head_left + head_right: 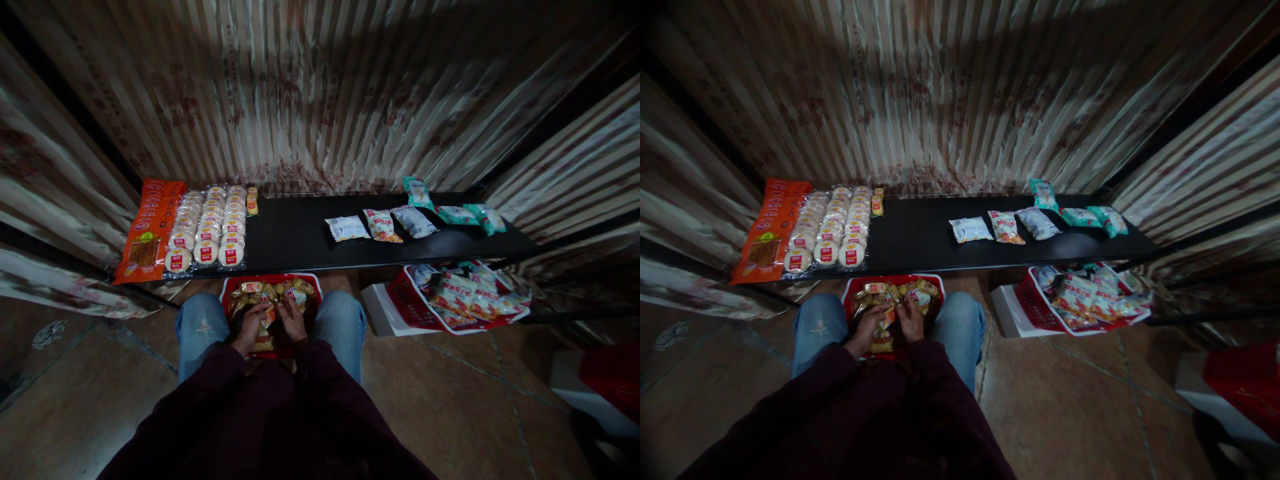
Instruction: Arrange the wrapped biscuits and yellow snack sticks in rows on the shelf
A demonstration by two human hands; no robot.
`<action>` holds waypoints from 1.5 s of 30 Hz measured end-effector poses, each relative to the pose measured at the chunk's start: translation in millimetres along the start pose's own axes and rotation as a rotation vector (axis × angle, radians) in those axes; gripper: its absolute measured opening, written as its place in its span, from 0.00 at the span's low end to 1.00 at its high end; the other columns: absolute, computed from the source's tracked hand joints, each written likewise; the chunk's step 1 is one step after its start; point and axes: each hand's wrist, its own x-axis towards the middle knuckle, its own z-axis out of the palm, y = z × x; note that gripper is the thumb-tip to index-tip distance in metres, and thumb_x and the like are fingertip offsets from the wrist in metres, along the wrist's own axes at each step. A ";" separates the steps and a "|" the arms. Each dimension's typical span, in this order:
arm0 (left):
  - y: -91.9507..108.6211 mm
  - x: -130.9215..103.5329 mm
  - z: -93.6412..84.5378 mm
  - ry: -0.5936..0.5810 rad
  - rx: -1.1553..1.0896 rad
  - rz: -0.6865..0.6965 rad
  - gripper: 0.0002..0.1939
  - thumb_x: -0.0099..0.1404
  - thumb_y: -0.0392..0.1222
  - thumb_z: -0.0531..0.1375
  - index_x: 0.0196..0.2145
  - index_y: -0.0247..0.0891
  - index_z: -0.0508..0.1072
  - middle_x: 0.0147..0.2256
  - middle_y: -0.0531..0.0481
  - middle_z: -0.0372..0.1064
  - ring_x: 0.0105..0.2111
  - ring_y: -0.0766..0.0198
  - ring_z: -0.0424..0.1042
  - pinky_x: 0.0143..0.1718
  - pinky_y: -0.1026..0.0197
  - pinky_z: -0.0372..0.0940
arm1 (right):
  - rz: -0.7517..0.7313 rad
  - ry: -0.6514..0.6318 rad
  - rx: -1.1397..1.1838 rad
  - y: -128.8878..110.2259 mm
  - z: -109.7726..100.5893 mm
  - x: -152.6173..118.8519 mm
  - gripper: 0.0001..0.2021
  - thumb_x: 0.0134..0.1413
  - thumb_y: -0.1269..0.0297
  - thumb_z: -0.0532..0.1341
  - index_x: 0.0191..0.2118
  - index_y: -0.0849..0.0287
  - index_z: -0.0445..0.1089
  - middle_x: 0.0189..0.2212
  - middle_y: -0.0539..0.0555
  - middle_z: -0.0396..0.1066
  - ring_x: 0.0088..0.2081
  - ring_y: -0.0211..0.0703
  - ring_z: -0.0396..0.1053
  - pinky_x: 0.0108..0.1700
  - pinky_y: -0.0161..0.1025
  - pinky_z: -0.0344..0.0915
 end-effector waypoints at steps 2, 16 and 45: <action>3.8 2.0 -2.1 -0.033 0.010 -0.004 0.14 0.43 0.33 0.59 0.30 0.37 0.78 0.32 0.47 0.77 0.36 0.57 0.73 0.39 0.56 0.67 | 0.021 -0.047 -0.012 1.2 0.7 -0.3 0.20 0.56 0.55 0.55 0.51 0.56 0.70 0.37 0.55 0.77 0.38 0.44 0.74 0.43 0.42 0.72; 5.7 12.6 -1.1 0.012 -0.361 -0.120 0.09 0.53 0.42 0.58 0.32 0.36 0.72 0.31 0.47 0.74 0.35 0.60 0.75 0.38 0.60 0.69 | 0.209 0.012 0.113 4.4 4.4 -2.5 0.21 0.49 0.49 0.56 0.42 0.59 0.71 0.27 0.52 0.71 0.20 0.39 0.66 0.23 0.38 0.69; 0.4 16.5 15.3 0.141 -0.466 -0.051 0.17 0.43 0.33 0.66 0.34 0.36 0.70 0.26 0.53 0.72 0.26 0.68 0.71 0.30 0.66 0.61 | 0.248 -0.105 0.433 -8.0 4.8 -5.7 0.15 0.38 0.49 0.66 0.27 0.54 0.67 0.22 0.48 0.69 0.26 0.41 0.67 0.31 0.39 0.65</action>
